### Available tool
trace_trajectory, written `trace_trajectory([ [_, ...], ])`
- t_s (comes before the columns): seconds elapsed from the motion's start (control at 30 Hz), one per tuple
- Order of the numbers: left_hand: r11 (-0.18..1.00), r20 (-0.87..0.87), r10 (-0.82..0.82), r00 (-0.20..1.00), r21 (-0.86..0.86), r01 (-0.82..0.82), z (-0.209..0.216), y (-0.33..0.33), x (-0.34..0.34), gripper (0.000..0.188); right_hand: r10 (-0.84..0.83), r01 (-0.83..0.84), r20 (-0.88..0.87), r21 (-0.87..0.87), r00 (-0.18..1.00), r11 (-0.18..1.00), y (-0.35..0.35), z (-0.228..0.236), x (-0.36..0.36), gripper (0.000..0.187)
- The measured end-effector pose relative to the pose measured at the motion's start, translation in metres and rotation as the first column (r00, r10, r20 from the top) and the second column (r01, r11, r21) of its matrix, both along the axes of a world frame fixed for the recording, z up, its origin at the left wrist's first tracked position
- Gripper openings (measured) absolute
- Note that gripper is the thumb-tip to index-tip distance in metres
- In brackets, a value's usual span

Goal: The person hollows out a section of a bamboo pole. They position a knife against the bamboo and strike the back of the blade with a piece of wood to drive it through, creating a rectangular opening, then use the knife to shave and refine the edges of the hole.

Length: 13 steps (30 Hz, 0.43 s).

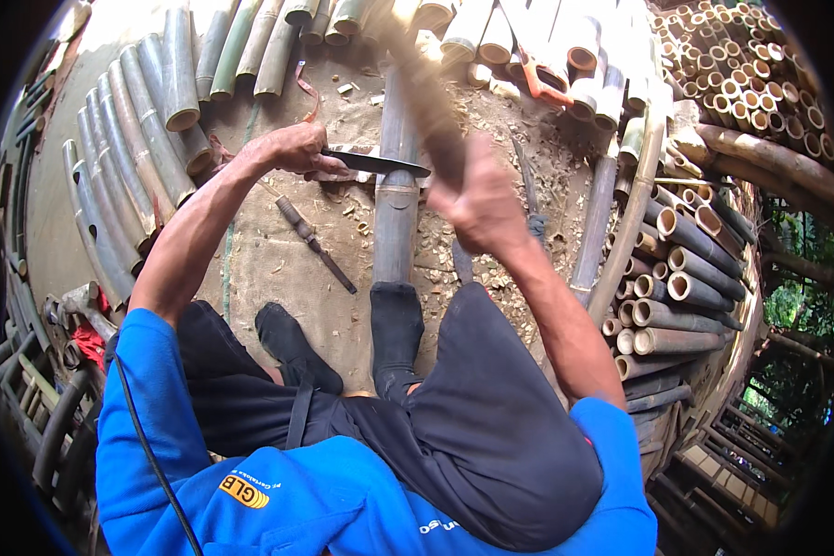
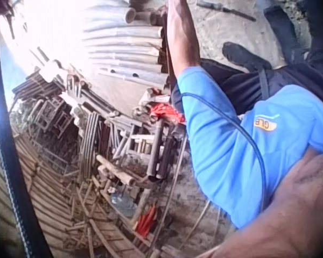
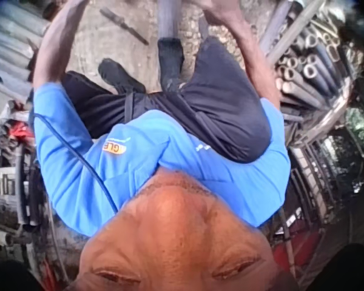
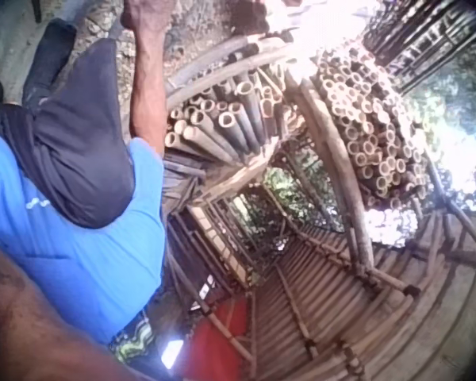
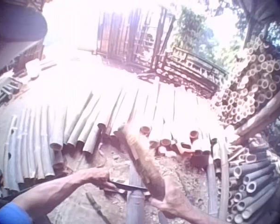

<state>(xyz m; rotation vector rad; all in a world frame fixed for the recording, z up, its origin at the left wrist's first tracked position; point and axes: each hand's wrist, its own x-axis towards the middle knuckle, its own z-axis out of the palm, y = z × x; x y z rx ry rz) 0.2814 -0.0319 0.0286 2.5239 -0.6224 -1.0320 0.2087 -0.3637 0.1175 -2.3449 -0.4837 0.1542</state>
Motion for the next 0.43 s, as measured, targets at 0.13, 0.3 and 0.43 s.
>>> trace_trajectory([
  [0.13,0.996,-0.149,0.014,0.989,0.086,-0.001,0.006,0.001,-0.001,0.069,0.135,-0.24,-0.536,-0.13,0.833,0.962,-0.013,0.071,0.053,0.083],
  [0.3,0.996,-0.197,0.085,0.977,0.046,-0.078,0.019,-0.002,0.003,0.072,-0.166,0.181,-0.076,0.287,0.983,0.941,-0.005,0.231,0.035,0.058],
  [0.43,0.999,-0.191,0.034,0.981,0.018,-0.032,0.01,-0.008,0.006,0.071,-0.302,-0.022,0.495,0.547,0.815,0.837,0.007,0.038,0.003,0.056],
])
